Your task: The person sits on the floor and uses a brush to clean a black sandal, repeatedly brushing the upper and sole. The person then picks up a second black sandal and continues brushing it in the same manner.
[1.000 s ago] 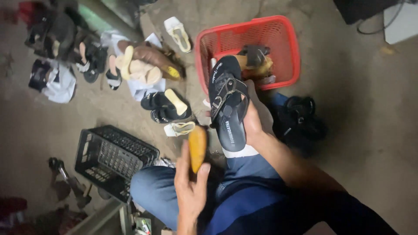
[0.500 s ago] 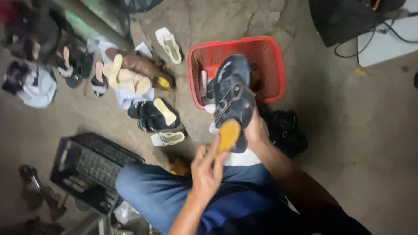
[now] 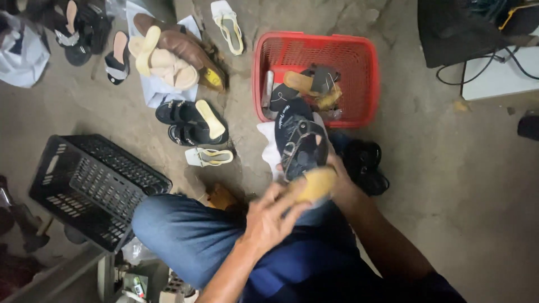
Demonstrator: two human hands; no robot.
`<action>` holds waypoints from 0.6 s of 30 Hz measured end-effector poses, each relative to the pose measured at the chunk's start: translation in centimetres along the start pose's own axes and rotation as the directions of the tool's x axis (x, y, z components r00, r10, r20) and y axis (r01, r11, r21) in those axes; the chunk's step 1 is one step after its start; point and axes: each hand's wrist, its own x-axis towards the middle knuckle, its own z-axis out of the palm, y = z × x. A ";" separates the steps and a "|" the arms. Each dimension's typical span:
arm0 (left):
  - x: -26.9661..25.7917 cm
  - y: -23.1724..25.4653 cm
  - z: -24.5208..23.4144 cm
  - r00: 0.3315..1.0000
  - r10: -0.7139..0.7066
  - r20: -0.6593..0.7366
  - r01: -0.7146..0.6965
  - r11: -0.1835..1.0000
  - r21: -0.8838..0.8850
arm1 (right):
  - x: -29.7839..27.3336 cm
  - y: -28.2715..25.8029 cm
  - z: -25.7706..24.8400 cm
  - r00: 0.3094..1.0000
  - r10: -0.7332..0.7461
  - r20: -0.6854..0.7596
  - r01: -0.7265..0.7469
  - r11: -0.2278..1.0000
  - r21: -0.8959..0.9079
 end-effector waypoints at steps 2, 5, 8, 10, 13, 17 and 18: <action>-1.6 0.1 -0.2 0.993 0.025 0.113 -0.022 0.999 -0.026 | -1.1 0.9 -0.9 1.000 0.000 -0.016 -0.001 1.000 -0.014; 1.8 -0.1 -1.8 0.995 0.009 0.100 -0.020 0.994 0.111 | -3.0 2.8 -1.4 0.999 0.016 -0.034 -0.018 0.999 -0.046; 3.4 -3.4 0.1 0.999 -0.022 -0.048 0.033 0.970 0.243 | -3.4 2.7 -1.1 1.000 0.008 -0.019 -0.009 0.995 -0.103; 1.1 -2.8 -0.1 0.999 -0.055 0.001 0.054 0.990 0.130 | -3.7 2.4 -0.9 1.000 0.002 -0.011 -0.003 0.991 -0.135; -0.1 -4.1 -1.1 0.989 -0.108 0.099 0.109 0.994 -0.003 | -4.4 2.9 -1.3 1.000 -0.005 -0.020 0.001 0.987 -0.160; 0.4 -8.2 0.1 0.980 -0.199 0.028 0.200 0.978 -0.058 | -5.9 4.0 -2.7 0.999 0.026 -0.027 -0.031 0.977 -0.211; -0.5 -7.1 -0.1 0.980 -0.197 0.021 0.198 0.979 -0.056 | -5.6 3.8 -2.5 1.000 0.022 -0.021 -0.026 0.975 -0.223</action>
